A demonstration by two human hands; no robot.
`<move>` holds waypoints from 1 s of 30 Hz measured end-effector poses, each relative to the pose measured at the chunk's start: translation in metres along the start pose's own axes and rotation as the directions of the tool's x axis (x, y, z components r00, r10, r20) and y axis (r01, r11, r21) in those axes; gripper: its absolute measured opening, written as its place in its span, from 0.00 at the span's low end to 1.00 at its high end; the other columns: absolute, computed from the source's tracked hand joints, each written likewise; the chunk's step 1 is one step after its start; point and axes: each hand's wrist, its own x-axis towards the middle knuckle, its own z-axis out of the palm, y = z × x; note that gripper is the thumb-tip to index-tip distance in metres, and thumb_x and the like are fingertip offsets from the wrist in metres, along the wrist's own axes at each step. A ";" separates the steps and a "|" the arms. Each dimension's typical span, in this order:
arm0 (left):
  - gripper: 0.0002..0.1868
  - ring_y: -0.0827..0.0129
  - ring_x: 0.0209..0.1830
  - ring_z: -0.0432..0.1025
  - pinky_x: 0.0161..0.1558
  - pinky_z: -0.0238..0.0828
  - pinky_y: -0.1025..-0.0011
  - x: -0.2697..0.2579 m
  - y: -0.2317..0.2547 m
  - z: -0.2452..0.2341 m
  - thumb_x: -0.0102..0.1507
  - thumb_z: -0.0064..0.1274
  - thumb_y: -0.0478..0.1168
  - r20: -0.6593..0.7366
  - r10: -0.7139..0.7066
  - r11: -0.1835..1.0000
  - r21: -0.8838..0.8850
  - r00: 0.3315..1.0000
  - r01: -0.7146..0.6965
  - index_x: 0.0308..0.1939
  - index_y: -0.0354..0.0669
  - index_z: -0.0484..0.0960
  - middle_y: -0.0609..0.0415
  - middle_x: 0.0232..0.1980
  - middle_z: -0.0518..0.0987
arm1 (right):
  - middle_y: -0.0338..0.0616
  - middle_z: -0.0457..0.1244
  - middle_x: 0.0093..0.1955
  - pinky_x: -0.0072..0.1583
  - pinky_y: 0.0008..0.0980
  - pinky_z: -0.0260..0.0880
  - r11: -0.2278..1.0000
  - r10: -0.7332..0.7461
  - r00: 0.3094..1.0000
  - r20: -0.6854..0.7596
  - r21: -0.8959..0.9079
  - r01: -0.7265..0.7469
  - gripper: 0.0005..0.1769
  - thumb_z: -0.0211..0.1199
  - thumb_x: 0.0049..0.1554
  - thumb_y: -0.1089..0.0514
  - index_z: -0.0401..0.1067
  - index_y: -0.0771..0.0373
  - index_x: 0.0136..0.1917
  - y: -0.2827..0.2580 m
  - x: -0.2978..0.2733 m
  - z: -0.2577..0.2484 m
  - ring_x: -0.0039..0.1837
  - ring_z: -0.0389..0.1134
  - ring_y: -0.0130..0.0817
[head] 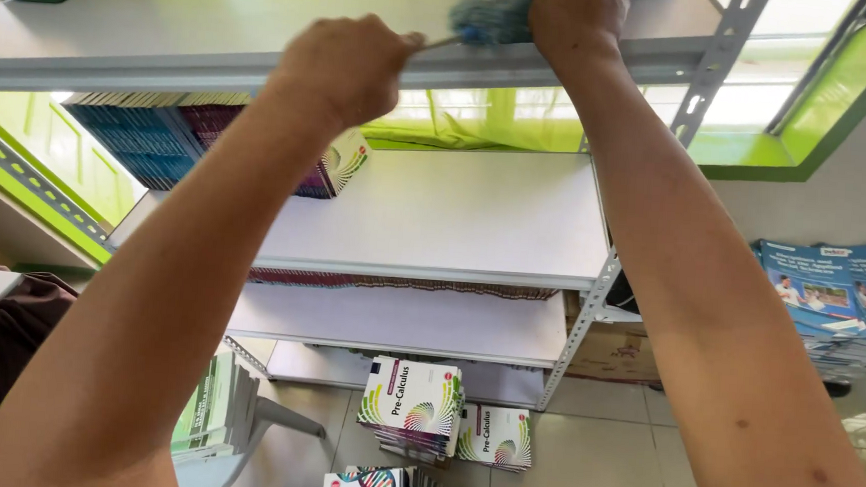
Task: The person uses a blue duster to clean the top and middle shelves of a white metal bookcase. They wipe the surfaces and edges of the shelves, moving the duster back and forth to remove dust from the empty areas and around the books.
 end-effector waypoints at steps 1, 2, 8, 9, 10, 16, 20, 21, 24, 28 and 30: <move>0.20 0.56 0.36 0.82 0.40 0.81 0.62 0.007 -0.006 0.005 0.71 0.40 0.33 -0.057 0.007 0.997 0.075 0.998 -0.003 0.67 0.54 0.71 0.46 0.38 0.83 | 0.67 0.66 0.55 0.58 0.62 0.63 0.999 0.007 1.000 0.029 0.050 -0.008 0.18 0.58 0.61 0.52 0.73 0.68 0.56 0.006 0.001 0.001 0.59 0.65 0.69; 0.17 0.54 0.37 0.81 0.41 0.79 0.58 0.016 -0.011 0.010 0.67 0.44 0.33 -0.114 0.022 0.988 0.151 0.993 -0.004 0.57 0.48 0.79 0.46 0.38 0.83 | 0.69 0.65 0.57 0.57 0.63 0.64 0.995 0.015 0.998 0.056 0.100 -0.021 0.21 0.60 0.59 0.51 0.72 0.70 0.57 0.013 0.003 0.001 0.59 0.64 0.72; 0.11 0.56 0.39 0.81 0.41 0.80 0.60 0.040 0.065 0.012 0.67 0.48 0.39 -0.235 0.133 0.987 0.121 0.963 -0.107 0.48 0.39 0.83 0.47 0.41 0.83 | 0.70 0.65 0.61 0.68 0.50 0.65 0.969 0.067 0.904 0.422 -0.242 0.041 0.20 0.61 0.60 0.53 0.76 0.73 0.57 0.039 0.025 0.026 0.67 0.65 0.62; 0.11 0.56 0.39 0.81 0.41 0.80 0.60 0.043 0.067 0.006 0.67 0.48 0.39 -0.242 0.127 0.988 0.114 0.962 -0.101 0.48 0.39 0.83 0.47 0.41 0.83 | 0.70 0.65 0.61 0.68 0.50 0.65 0.968 0.060 0.905 0.420 -0.247 0.050 0.20 0.61 0.60 0.53 0.76 0.73 0.57 0.037 0.027 0.009 0.67 0.65 0.62; 0.10 0.58 0.38 0.81 0.42 0.79 0.61 0.044 0.069 0.003 0.69 0.49 0.39 -0.167 0.082 0.996 0.053 0.983 -0.074 0.46 0.39 0.84 0.47 0.41 0.84 | 0.67 0.64 0.61 0.64 0.50 0.66 0.961 0.134 0.891 0.435 -0.277 -0.010 0.23 0.63 0.57 0.51 0.74 0.73 0.57 0.033 0.023 -0.006 0.66 0.64 0.61; 0.11 0.61 0.38 0.82 0.35 0.82 0.62 0.076 0.121 0.010 0.68 0.52 0.45 -0.109 -0.080 0.997 -0.002 0.991 0.080 0.43 0.44 0.85 0.49 0.40 0.85 | 0.71 0.64 0.58 0.65 0.57 0.63 0.963 0.058 0.897 0.438 -0.261 0.065 0.18 0.61 0.58 0.54 0.76 0.71 0.54 0.050 0.004 -0.043 0.67 0.62 0.68; 0.06 0.59 0.40 0.81 0.30 0.81 0.62 0.059 0.175 -0.030 0.61 0.59 0.37 -0.175 0.074 0.985 0.166 0.982 -0.045 0.41 0.44 0.87 0.51 0.41 0.85 | 0.68 0.64 0.58 0.63 0.53 0.66 0.995 0.064 0.915 0.399 -0.093 -0.029 0.16 0.59 0.60 0.57 0.73 0.70 0.57 0.045 -0.019 -0.084 0.63 0.65 0.65; 0.06 0.59 0.40 0.81 0.30 0.81 0.62 0.063 0.166 -0.021 0.61 0.59 0.37 -0.172 0.070 0.986 0.161 0.983 -0.042 0.41 0.44 0.87 0.51 0.41 0.85 | 0.68 0.64 0.58 0.63 0.53 0.66 0.995 0.061 0.913 0.403 -0.094 -0.025 0.16 0.59 0.60 0.57 0.73 0.70 0.57 0.045 -0.025 -0.094 0.63 0.65 0.65; 0.06 0.58 0.40 0.82 0.35 0.80 0.63 0.065 0.145 -0.010 0.62 0.58 0.37 -0.411 0.125 0.989 0.121 0.903 -0.082 0.40 0.45 0.89 0.49 0.42 0.86 | 0.67 0.65 0.58 0.61 0.53 0.67 0.999 0.027 0.960 0.279 0.032 -0.037 0.13 0.59 0.59 0.65 0.71 0.69 0.58 0.055 -0.038 -0.106 0.61 0.67 0.66; 0.07 0.56 0.39 0.82 0.37 0.81 0.60 0.058 0.161 -0.015 0.63 0.55 0.38 -0.292 0.072 0.993 0.116 0.954 -0.039 0.40 0.42 0.87 0.47 0.41 0.85 | 0.72 0.61 0.63 0.65 0.46 0.68 0.964 -0.267 0.961 0.079 -0.003 0.268 0.20 0.58 0.48 0.76 0.71 0.78 0.56 0.084 -0.043 -0.090 0.67 0.61 0.64; 0.07 0.55 0.40 0.81 0.37 0.79 0.60 0.057 0.170 -0.014 0.57 0.57 0.36 -0.400 0.111 0.991 0.118 0.910 -0.070 0.37 0.43 0.87 0.48 0.42 0.84 | 0.73 0.59 0.64 0.65 0.47 0.67 0.928 -0.366 0.927 -0.075 0.047 0.370 0.29 0.55 0.46 0.78 0.70 0.79 0.62 0.087 -0.041 -0.093 0.69 0.58 0.68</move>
